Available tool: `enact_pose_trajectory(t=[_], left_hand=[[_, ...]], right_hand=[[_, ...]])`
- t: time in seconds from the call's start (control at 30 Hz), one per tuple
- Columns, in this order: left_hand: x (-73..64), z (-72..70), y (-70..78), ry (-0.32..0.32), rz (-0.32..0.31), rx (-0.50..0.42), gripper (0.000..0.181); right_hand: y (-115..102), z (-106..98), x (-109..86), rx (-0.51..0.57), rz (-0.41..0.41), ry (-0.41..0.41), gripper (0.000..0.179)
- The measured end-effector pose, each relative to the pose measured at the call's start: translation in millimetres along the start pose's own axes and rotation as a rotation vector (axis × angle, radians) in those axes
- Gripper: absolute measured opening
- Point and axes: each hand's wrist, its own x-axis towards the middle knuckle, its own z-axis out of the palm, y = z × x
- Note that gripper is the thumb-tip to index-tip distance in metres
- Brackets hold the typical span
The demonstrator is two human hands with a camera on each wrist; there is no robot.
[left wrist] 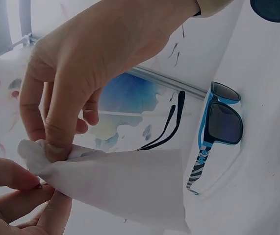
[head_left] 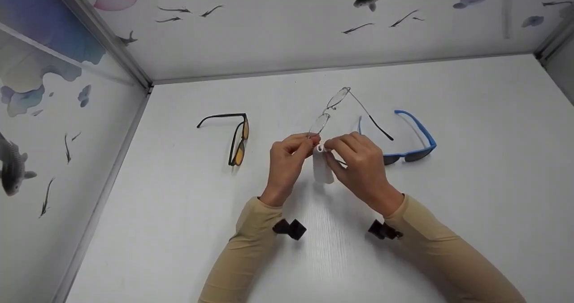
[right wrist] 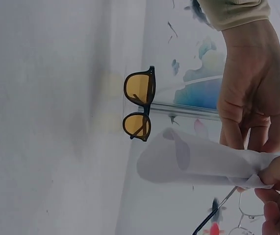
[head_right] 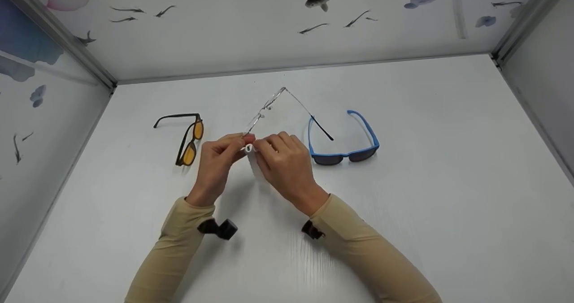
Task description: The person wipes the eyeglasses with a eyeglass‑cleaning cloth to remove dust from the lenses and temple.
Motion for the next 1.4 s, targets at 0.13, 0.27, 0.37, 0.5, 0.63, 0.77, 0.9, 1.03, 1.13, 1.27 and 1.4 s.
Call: enact_pose_trajectory(t=[0.13, 0.27, 0.37, 0.5, 0.63, 0.77, 0.9, 1.03, 1.13, 1.27, 1.4], left_hand=[[1.3, -4.8, 2.2, 0.000, -0.008, -0.067, 0.018], [3.0, -11.4, 5.9, 0.008, 0.000, -0.078, 0.018], [4.5, -16.1, 8.6, 0.016, 0.019, -0.070, 0.018], [8.0, -21.9, 9.5, 0.046, 0.041, -0.064, 0.018], [12.8, -28.8, 7.9, 0.102, 0.044, -0.058, 0.018], [18.3, -36.6, 7.3, 0.147, 0.037, 0.008, 0.018], [28.1, -44.9, 8.6, 0.153, 0.094, 0.174, 0.017], [41.9, -53.6, 10.7, 0.143, 0.177, 0.350, 0.016], [51.2, -58.7, 11.3, 0.127, 0.222, 0.509, 0.016], [56.6, -61.1, 11.8, 0.069, 0.264, 0.721, 0.016], [55.1, -59.9, 13.5, -0.037, 0.296, 0.883, 0.017]], right_hand=[[7.5, -5.9, -8.7, -0.045, -0.003, -0.059, 0.014], [15.6, -12.9, -18.5, -0.067, 0.016, -0.091, 0.016], [21.1, -19.0, -23.9, -0.080, 0.031, -0.094, 0.018], [26.2, -28.4, -29.0, -0.083, 0.052, -0.092, 0.019], [29.6, -37.5, -34.4, -0.075, 0.076, -0.091, 0.021], [32.8, -45.7, -40.3, -0.070, 0.100, -0.079, 0.024], [36.2, -52.7, -44.1, -0.060, 0.115, -0.057, 0.026], [39.7, -58.9, -46.3, -0.046, 0.139, -0.028, 0.028], [42.4, -62.4, -47.8, -0.041, 0.158, -0.015, 0.028], [45.2, -65.2, -50.1, -0.038, 0.170, -0.011, 0.028], [46.9, -66.9, -52.0, -0.031, 0.168, -0.010, 0.029]])
